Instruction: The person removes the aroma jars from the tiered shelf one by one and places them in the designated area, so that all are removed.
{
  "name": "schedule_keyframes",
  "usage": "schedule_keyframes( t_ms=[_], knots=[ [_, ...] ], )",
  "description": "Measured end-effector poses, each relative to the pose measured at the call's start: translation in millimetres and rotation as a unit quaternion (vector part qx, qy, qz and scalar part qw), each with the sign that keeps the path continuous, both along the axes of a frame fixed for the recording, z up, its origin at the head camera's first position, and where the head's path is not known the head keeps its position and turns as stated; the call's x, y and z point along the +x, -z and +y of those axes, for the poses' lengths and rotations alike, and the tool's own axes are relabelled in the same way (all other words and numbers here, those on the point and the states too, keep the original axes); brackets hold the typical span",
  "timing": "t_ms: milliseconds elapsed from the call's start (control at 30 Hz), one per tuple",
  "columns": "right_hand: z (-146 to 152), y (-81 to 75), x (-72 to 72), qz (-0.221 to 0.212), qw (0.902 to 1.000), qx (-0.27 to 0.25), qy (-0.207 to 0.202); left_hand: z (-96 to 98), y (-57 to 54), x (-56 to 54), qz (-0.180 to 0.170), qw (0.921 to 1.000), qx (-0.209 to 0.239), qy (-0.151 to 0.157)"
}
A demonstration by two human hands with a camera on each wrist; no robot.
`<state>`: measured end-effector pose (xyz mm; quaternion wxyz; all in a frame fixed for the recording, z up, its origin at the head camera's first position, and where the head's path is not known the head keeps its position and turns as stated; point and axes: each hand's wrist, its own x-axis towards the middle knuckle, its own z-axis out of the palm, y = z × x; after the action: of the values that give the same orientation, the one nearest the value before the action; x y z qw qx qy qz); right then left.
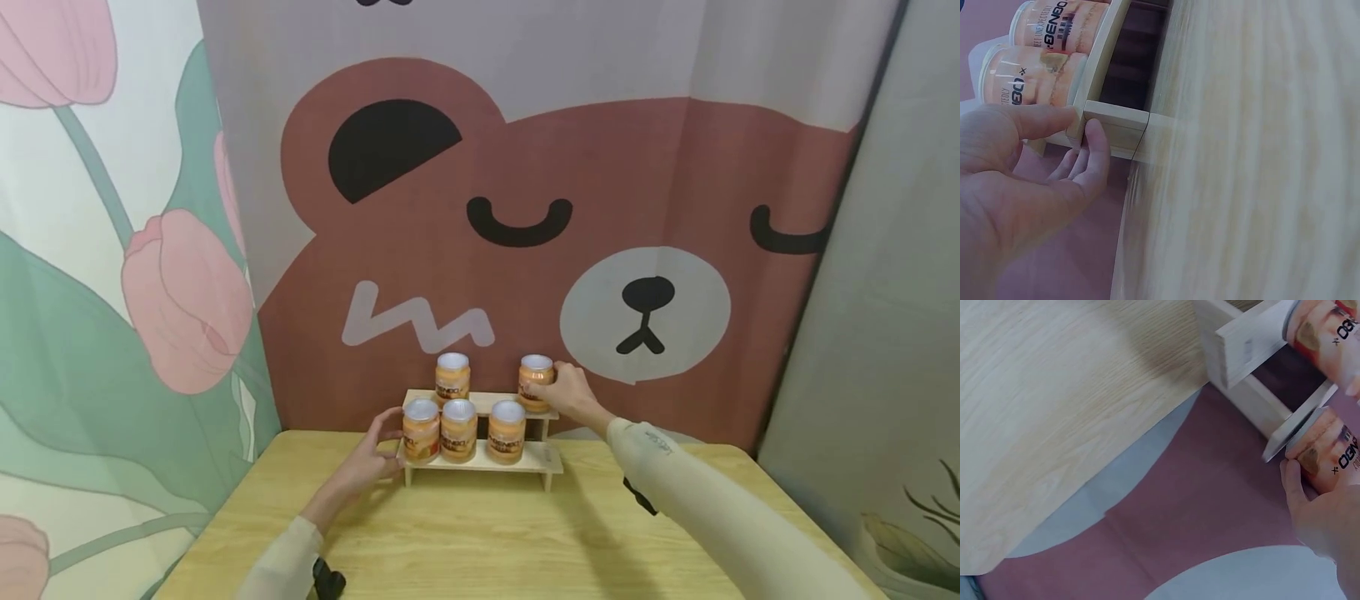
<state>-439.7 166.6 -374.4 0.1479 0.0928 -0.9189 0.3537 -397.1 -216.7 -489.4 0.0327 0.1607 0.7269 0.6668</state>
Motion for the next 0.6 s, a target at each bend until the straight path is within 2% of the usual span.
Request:
schedule_keyframes(
  t_ms=[233, 400, 600],
  knots=[
    [25, 5.9, 3.4, 0.005, 0.9995, -0.031, 0.003, 4.3, 0.1, -4.2, -0.025, 0.9996, 0.016, 0.005],
    [42, 7.9, 5.1, 0.019, 0.9987, -0.046, 0.014, 5.8, -1.0, -6.9, -0.017, 0.9992, 0.033, 0.018],
    [52, 11.2, 5.0, 0.032, 0.9980, -0.052, 0.013, -0.1, 3.1, -4.3, -0.021, 0.9988, 0.040, 0.017]
  ],
)
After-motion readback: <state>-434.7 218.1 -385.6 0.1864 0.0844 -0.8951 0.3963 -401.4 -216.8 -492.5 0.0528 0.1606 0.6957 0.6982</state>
